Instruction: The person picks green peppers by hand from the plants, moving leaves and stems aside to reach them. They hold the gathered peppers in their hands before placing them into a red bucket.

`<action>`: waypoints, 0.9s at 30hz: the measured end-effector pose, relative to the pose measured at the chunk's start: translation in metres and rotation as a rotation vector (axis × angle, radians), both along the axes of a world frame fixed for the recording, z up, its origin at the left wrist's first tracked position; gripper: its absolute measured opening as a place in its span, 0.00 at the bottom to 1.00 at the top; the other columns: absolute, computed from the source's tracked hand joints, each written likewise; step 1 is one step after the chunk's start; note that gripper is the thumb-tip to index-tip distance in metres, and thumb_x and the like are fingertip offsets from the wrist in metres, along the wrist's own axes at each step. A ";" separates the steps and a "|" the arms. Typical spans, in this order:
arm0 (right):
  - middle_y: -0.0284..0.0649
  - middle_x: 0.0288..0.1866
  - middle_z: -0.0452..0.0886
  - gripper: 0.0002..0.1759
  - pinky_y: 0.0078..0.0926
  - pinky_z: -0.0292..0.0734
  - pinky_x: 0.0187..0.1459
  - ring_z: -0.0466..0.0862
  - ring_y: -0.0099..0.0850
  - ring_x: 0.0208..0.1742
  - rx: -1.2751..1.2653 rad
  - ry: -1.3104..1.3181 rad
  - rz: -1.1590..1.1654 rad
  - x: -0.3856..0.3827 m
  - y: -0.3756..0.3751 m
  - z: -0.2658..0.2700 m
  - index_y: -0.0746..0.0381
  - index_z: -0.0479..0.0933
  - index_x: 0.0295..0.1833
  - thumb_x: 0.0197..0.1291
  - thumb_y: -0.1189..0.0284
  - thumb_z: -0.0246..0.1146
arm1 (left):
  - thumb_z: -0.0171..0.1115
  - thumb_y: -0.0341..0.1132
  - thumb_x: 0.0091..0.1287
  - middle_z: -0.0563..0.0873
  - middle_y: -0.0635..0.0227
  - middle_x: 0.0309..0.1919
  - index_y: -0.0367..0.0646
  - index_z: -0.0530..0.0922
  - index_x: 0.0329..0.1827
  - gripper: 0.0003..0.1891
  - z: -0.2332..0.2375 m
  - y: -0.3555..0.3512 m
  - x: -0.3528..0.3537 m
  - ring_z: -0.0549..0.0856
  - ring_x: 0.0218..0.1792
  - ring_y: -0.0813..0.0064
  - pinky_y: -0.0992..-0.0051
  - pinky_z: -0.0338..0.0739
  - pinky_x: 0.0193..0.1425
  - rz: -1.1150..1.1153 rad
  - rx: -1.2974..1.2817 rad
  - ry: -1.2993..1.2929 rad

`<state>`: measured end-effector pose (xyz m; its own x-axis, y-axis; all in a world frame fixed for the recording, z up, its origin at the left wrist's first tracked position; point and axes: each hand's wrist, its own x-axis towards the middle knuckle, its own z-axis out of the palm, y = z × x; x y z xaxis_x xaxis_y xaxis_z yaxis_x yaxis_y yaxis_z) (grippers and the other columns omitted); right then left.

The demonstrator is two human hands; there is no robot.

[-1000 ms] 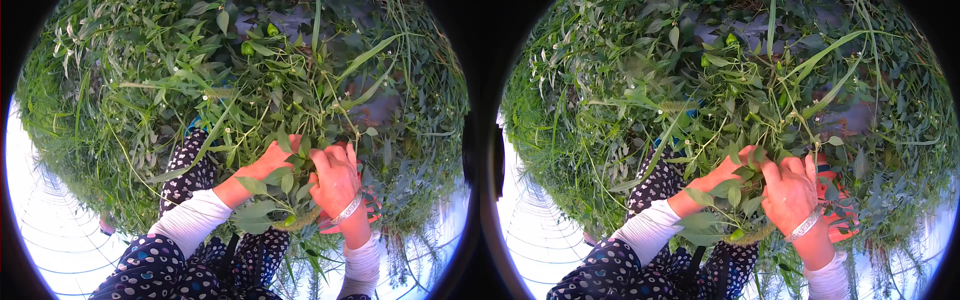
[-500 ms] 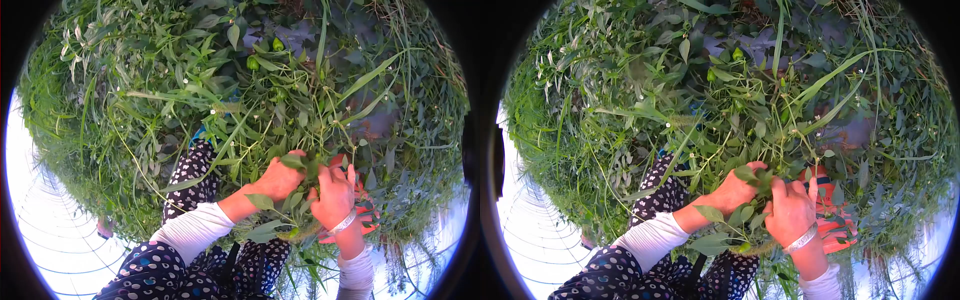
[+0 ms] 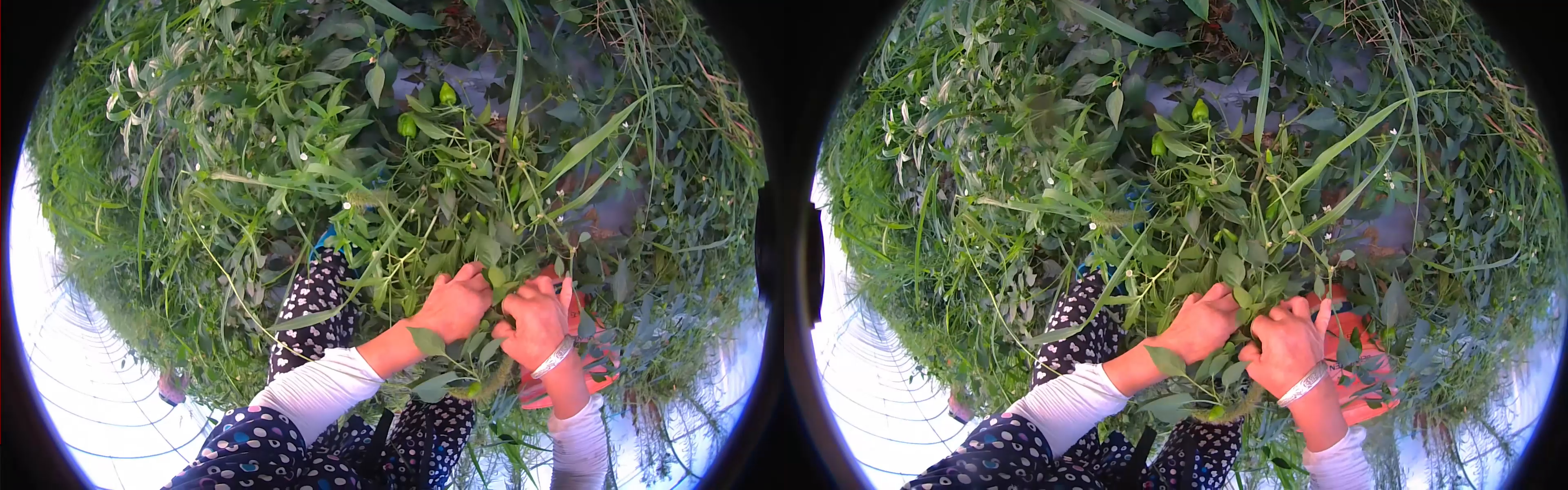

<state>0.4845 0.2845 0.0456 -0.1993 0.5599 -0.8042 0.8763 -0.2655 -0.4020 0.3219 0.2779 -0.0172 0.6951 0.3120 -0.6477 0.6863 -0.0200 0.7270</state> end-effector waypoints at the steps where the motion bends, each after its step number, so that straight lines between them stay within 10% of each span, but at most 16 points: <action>1: 0.39 0.33 0.77 0.06 0.69 0.48 0.62 0.69 0.44 0.57 0.028 -0.014 0.023 -0.003 0.001 0.003 0.61 0.75 0.24 0.38 0.70 0.61 | 0.60 0.30 0.49 0.78 0.64 0.45 0.43 0.78 0.38 0.12 -0.001 -0.005 0.000 0.68 0.61 0.63 0.51 0.72 0.48 0.070 0.111 -0.052; 8: 0.39 0.44 0.77 0.06 0.66 0.55 0.57 0.69 0.47 0.60 0.188 0.159 -0.204 -0.003 0.022 0.061 0.62 0.74 0.28 0.39 0.75 0.61 | 0.59 0.34 0.51 0.77 0.65 0.46 0.45 0.78 0.41 0.13 -0.008 -0.012 -0.002 0.69 0.61 0.62 0.51 0.72 0.45 0.041 0.157 0.028; 13: 0.41 0.25 0.77 0.03 0.29 0.73 0.31 0.79 0.39 0.27 0.142 0.560 -0.569 -0.030 0.088 0.074 0.63 0.72 0.32 0.51 0.78 0.54 | 0.59 0.38 0.52 0.77 0.63 0.50 0.43 0.79 0.41 0.14 0.002 0.000 0.003 0.65 0.65 0.65 0.52 0.72 0.49 0.050 0.004 0.039; 15: 0.45 0.25 0.76 0.03 0.32 0.73 0.31 0.79 0.43 0.29 0.255 0.550 -0.402 -0.056 0.092 0.010 0.63 0.72 0.33 0.52 0.79 0.54 | 0.56 0.38 0.58 0.75 0.60 0.57 0.46 0.72 0.57 0.22 0.009 -0.004 -0.004 0.66 0.65 0.64 0.48 0.69 0.51 0.683 -0.321 -0.296; 18: 0.47 0.35 0.75 0.04 0.43 0.77 0.35 0.80 0.49 0.33 0.402 -0.012 -0.037 -0.075 0.080 -0.089 0.64 0.73 0.34 0.51 0.77 0.58 | 0.55 0.34 0.57 0.73 0.60 0.60 0.45 0.71 0.60 0.24 -0.003 -0.009 0.010 0.64 0.66 0.61 0.45 0.66 0.55 0.074 -0.083 0.093; 24: 0.46 0.39 0.75 0.14 0.43 0.78 0.34 0.82 0.47 0.32 0.403 -0.232 -0.034 -0.096 0.080 -0.130 0.62 0.69 0.41 0.49 0.72 0.63 | 0.59 0.33 0.54 0.76 0.64 0.58 0.44 0.71 0.59 0.26 0.004 0.007 0.007 0.60 0.67 0.63 0.49 0.65 0.57 -0.068 -0.252 0.120; 27: 0.47 0.39 0.77 0.17 0.44 0.77 0.35 0.82 0.47 0.33 0.384 -0.245 -0.093 -0.098 0.087 -0.136 0.61 0.67 0.44 0.48 0.72 0.63 | 0.57 0.39 0.58 0.76 0.54 0.55 0.49 0.71 0.59 0.24 0.010 0.012 0.002 0.76 0.54 0.56 0.54 0.64 0.58 0.051 -0.233 0.076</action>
<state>0.3868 0.3716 -0.0902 0.0358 0.8329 -0.5523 0.9374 -0.2195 -0.2704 0.3241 0.2895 -0.0076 0.6291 0.1820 -0.7558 0.7348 0.1780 0.6545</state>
